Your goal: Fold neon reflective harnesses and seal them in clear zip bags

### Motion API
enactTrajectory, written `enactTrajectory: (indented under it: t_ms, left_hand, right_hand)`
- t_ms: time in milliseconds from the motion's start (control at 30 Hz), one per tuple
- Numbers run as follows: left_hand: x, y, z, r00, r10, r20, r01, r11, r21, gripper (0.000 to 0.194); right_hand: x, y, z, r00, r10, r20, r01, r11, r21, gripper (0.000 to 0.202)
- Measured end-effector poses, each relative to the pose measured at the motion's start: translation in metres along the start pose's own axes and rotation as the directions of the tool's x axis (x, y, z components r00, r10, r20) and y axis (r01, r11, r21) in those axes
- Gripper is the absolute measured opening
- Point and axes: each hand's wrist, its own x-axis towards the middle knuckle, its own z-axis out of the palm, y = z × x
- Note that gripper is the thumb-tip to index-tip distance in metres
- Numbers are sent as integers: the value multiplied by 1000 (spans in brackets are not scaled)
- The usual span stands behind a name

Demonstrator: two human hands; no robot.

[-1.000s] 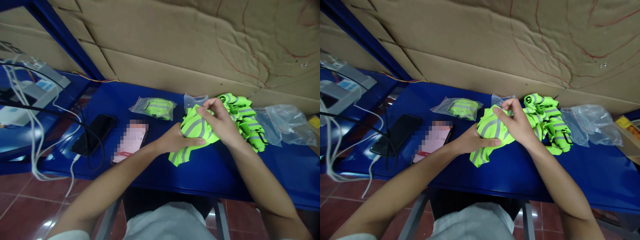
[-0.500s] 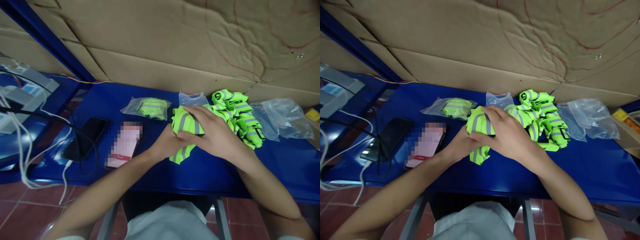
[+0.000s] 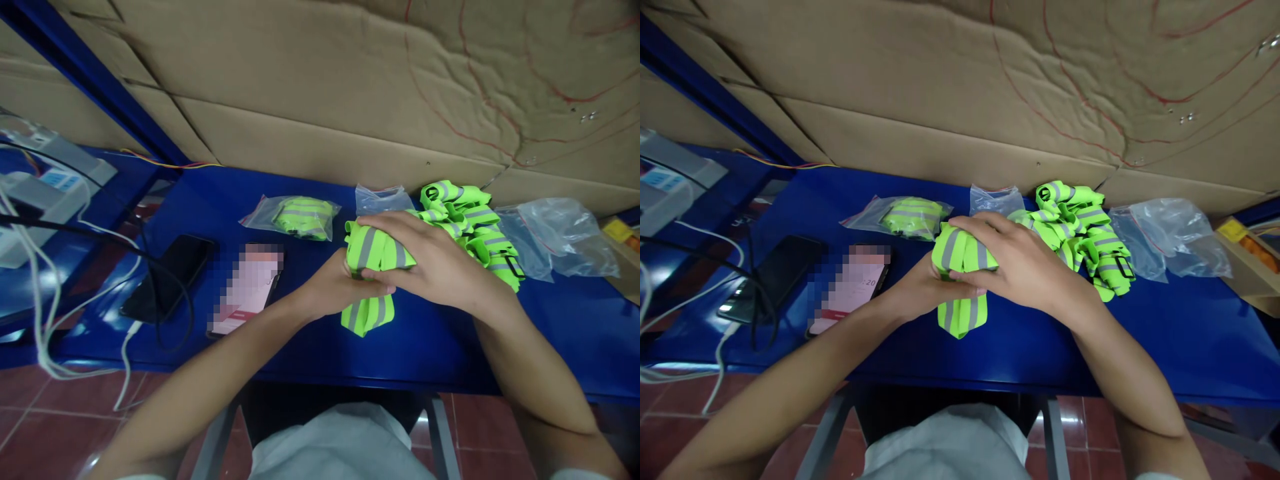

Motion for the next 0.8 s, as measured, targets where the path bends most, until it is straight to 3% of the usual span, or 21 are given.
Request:
enactTrajectory:
  t_ms: [100, 200, 467, 567, 667, 800]
  left_hand:
    - [3, 1, -1, 1000, 9, -26, -9, 1000, 30, 28]
    - [4, 1, -2, 998, -55, -5, 55, 997, 54, 32]
    - [-1, 8, -2, 982, -168, 81, 158, 981, 116, 40]
    - [-3, 14, -1, 977, -191, 98, 186, 981, 56, 44]
    - [-1, 14, -1, 973, -218, 75, 218, 976, 10, 49]
    - [4, 9, -7, 989, -149, 5, 147, 981, 127, 50]
  right_hand:
    - [1, 2, -1, 999, -28, -32, 28, 999, 17, 59]
    - [1, 2, -6, 997, -15, -80, 20, 998, 56, 54]
    - [1, -2, -15, 991, 127, -42, -113, 963, 244, 38]
    - [1, 2, -17, 974, 206, -93, -174, 946, 274, 32]
    - [1, 6, -20, 955, 249, -158, -179, 915, 361, 32]
    - [0, 9, -20, 965, 234, -117, -159, 879, 450, 33]
